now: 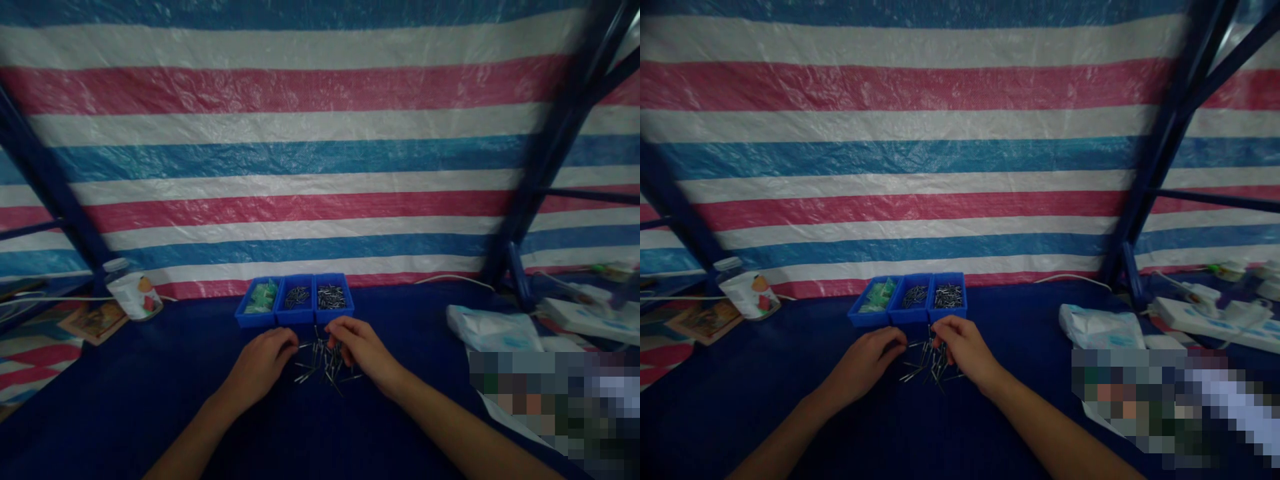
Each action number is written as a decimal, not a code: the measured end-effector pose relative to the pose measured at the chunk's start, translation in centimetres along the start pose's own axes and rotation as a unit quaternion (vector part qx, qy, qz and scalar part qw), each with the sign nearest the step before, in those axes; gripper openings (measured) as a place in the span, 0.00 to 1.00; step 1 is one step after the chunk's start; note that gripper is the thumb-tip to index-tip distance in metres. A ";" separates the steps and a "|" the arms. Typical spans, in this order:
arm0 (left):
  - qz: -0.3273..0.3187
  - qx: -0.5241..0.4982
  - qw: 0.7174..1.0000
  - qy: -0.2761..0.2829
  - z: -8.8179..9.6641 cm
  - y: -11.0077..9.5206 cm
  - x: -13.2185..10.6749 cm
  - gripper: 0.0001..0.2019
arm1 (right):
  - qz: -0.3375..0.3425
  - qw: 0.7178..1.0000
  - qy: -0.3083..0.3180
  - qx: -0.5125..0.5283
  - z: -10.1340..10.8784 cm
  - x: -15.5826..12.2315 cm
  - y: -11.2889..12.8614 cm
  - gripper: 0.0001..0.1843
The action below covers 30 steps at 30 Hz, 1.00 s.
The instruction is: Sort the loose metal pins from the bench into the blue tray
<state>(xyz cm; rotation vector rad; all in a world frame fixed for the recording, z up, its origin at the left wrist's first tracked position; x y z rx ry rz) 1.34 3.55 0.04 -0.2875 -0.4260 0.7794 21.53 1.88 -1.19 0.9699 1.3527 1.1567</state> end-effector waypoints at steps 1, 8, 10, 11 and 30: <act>-0.006 -0.019 1.000 -0.019 0.2 -0.1 0.0 0.08 | 0.017 1.000 0.001 -0.014 -0.1 -0.1 0.1 0.17; -0.105 -0.088 0.979 -0.149 0.5 -1.6 -0.2 0.04 | 0.085 0.990 0.020 -0.107 -0.9 -1.5 0.4 0.22; -0.128 -0.092 0.974 -0.165 0.4 -1.8 -0.3 0.04 | 0.093 0.988 0.031 -0.116 -1.2 -1.8 0.5 0.24; -0.135 -0.092 0.972 -0.170 0.3 -1.9 -0.3 0.03 | 0.096 0.988 0.034 -0.115 -1.3 -1.8 0.5 0.24; -0.144 -0.049 0.945 -0.290 1.7 -2.2 -0.7 0.05 | 0.006 0.985 0.045 0.166 0.8 -0.6 1.1 0.19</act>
Point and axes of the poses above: each hand's wrist, its own x-axis towards the middle knuckle, its own z-axis out of the back of the hand, y = z × x, the point moved 3 cm from there along x, towards the middle knuckle, and after that the axes turned 12 degrees about -z, right-handed, at the moved point
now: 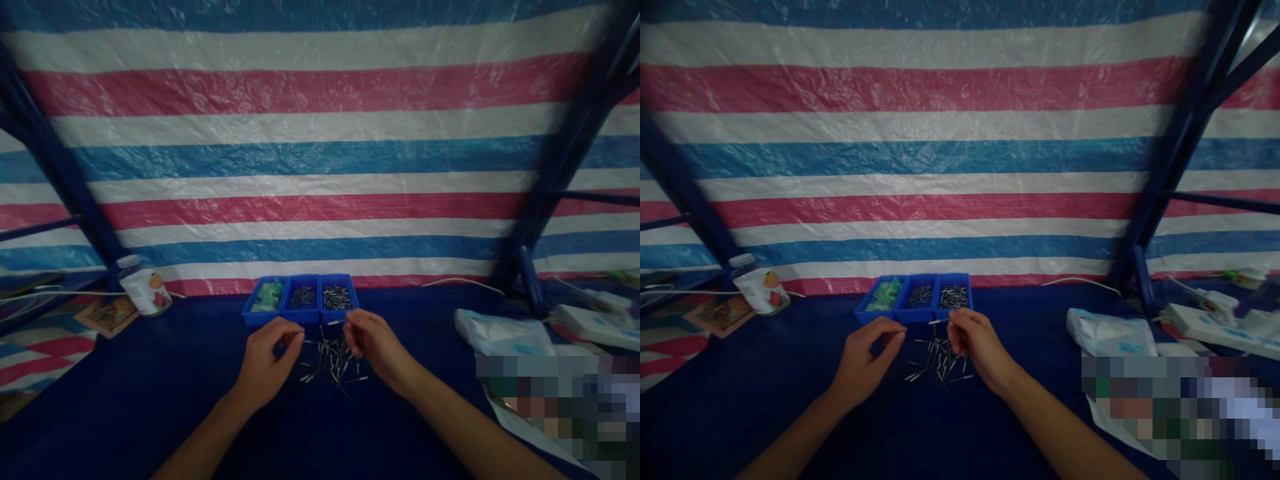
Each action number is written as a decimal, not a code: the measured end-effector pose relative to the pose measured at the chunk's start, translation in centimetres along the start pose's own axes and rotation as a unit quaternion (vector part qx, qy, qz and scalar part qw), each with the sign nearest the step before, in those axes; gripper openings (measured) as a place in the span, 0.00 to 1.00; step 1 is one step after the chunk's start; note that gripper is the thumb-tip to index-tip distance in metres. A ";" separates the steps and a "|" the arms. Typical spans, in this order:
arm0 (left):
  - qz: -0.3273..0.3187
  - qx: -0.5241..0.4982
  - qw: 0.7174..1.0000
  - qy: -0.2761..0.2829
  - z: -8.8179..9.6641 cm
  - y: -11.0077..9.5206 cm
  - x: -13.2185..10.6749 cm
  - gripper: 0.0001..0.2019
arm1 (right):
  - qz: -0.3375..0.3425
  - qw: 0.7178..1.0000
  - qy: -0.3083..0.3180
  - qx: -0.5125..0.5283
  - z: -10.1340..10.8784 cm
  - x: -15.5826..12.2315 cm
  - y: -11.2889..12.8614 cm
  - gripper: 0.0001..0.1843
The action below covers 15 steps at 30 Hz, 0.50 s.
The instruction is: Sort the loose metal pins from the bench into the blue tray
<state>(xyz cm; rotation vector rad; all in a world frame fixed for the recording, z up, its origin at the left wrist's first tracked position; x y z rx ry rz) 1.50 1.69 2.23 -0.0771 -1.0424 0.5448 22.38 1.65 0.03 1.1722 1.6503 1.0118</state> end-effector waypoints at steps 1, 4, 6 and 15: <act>0.007 0.003 1.000 0.009 -0.1 0.1 0.0 0.05 | -0.018 1.000 -0.018 -0.008 0.3 0.2 -0.3 0.19; 0.041 0.011 0.998 0.049 -0.5 0.4 0.0 0.07 | -0.055 0.996 -0.069 0.002 0.9 0.8 -1.0 0.16; 0.072 0.019 0.993 0.089 -0.8 0.9 -0.2 0.07 | -0.068 0.993 -0.095 0.021 1.1 0.9 -1.2 0.17; 0.054 0.072 0.957 0.277 -3.3 3.2 -1.7 0.16 | -0.046 0.992 -0.053 -0.101 -0.2 0.4 -1.4 0.17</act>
Point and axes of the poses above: each hand's wrist, its own x-axis towards the middle knuckle, its own z-axis out of the back of the hand, y = z × x, the point moved 3 cm from there along x, towards the middle knuckle, and after that the axes turned 12 degrees about -z, right-handed, at the moved point
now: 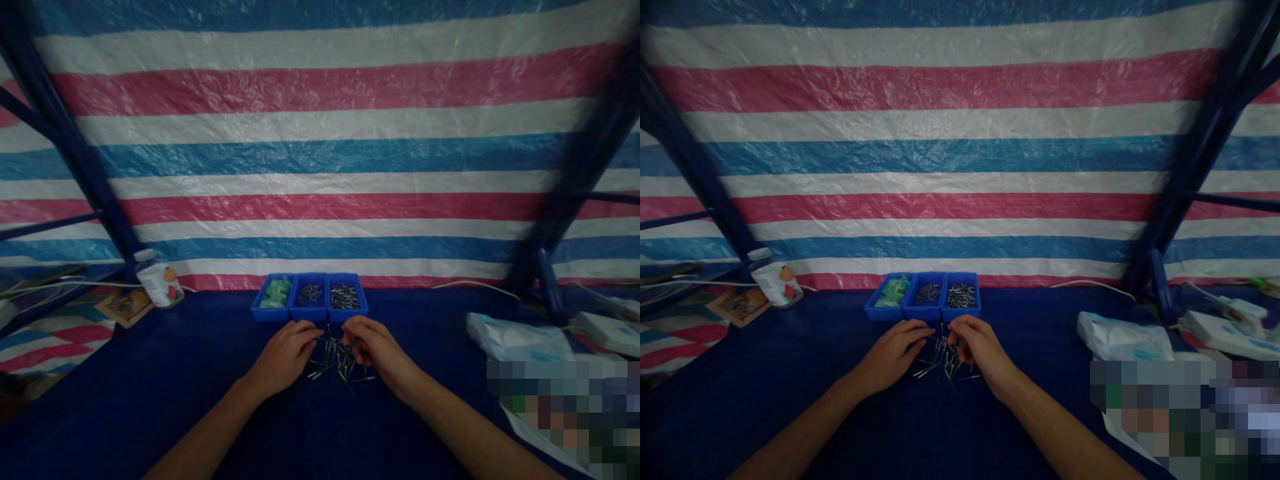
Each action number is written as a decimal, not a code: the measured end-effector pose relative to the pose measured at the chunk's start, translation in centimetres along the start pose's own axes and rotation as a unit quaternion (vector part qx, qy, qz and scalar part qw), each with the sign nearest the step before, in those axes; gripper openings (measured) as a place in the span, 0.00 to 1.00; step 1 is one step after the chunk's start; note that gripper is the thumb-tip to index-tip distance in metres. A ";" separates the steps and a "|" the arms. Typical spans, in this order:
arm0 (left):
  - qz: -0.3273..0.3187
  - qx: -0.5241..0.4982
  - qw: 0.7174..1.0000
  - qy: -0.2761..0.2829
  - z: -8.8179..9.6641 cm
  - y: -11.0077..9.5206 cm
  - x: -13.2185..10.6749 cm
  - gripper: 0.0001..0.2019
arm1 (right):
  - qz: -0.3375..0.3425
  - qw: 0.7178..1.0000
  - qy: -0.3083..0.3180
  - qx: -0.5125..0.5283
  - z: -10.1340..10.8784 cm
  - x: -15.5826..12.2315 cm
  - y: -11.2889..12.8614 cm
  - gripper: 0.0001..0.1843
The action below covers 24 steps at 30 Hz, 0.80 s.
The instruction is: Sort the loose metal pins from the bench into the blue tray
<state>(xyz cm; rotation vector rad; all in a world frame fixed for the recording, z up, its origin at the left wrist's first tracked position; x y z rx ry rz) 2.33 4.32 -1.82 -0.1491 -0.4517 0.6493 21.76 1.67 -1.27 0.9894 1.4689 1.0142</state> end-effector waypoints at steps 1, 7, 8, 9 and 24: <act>-0.003 0.010 1.000 0.011 -0.3 0.1 0.1 0.16 | 0.002 1.000 0.002 -0.009 -0.1 0.0 0.0 0.18; 0.021 0.019 0.999 0.020 -0.3 0.9 0.2 0.11 | 0.004 1.000 -0.008 -0.026 0.0 0.1 0.1 0.16; 0.029 0.020 0.999 0.016 -0.2 1.0 0.1 0.10 | 0.005 0.999 -0.009 -0.030 0.0 0.1 0.1 0.16; 0.037 0.020 0.999 0.011 0.0 1.2 0.0 0.09 | 0.007 0.999 -0.011 -0.038 0.1 0.2 0.2 0.16; 0.001 -0.101 0.984 -0.147 1.8 -2.3 0.0 0.07 | 0.159 0.955 -0.019 -0.250 -1.5 -1.6 0.5 0.16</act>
Point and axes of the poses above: each hand's wrist, its own x-axis towards the middle knuckle, its own z-axis out of the back of the hand, y = z × x, the point moved 3 cm from there along x, towards the middle knuckle, and after that the axes turned 12 degrees about -z, right-handed, at the moved point
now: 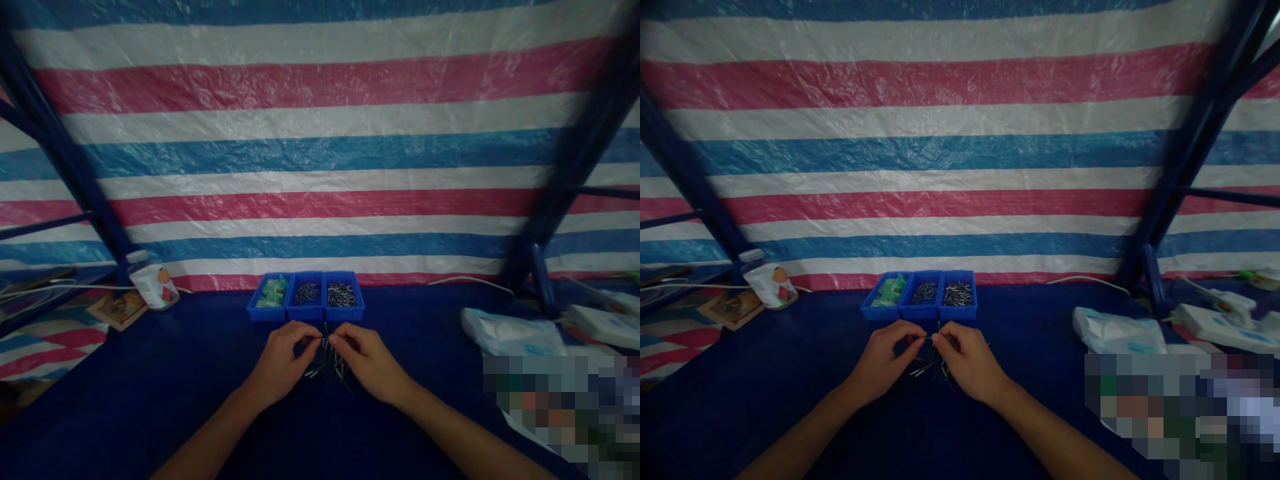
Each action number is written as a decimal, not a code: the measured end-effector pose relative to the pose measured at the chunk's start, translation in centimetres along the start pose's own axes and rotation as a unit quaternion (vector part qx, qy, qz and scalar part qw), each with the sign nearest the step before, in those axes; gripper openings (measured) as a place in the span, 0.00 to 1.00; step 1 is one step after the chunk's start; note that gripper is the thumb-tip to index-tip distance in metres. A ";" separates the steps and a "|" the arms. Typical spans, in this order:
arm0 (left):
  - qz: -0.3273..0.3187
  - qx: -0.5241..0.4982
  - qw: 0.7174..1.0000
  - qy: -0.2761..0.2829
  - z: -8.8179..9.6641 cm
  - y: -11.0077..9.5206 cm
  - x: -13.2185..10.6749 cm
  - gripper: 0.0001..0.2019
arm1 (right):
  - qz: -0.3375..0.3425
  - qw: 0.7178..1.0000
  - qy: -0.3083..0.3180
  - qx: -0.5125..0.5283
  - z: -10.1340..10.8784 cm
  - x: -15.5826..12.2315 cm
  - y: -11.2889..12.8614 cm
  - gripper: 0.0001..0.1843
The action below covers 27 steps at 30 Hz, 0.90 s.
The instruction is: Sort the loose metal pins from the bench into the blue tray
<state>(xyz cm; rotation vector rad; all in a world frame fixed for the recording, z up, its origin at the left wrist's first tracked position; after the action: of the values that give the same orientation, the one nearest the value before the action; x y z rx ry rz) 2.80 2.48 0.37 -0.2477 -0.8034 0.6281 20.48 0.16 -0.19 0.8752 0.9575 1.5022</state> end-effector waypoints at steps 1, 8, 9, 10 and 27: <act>-0.008 -0.003 1.000 -0.006 0.0 -0.2 0.0 0.07 | 0.001 1.000 0.008 0.013 -0.1 0.0 -0.1 0.16; -0.057 -0.006 0.997 -0.051 0.5 -1.0 0.0 0.05 | -0.002 0.997 -0.005 0.071 0.0 0.0 -0.1 0.13; -0.064 -0.008 0.996 -0.056 0.6 -1.2 0.0 0.05 | 0.000 0.997 -0.010 0.071 0.0 0.0 0.0 0.13; -0.070 -0.011 0.996 -0.061 0.6 -1.3 0.0 0.05 | 0.001 0.997 -0.015 0.072 0.1 0.0 0.0 0.12; 0.028 0.013 0.999 -0.030 1.0 -0.1 0.1 0.08 | -0.130 0.963 -0.064 0.227 1.8 1.2 -1.1 0.23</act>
<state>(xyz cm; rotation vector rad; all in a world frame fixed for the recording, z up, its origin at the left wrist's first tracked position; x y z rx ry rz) 2.15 2.46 1.16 -0.2294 -0.8476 0.7004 22.36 1.58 -0.46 1.1072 1.2906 1.0028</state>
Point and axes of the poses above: each hand's wrist, its own x-axis towards the middle knuckle, its own z-axis out of the back of the hand, y = z × x, the point moved 3 cm from there along x, towards the middle knuckle, and after that the axes turned 12 degrees about -z, right-handed, at the moved point
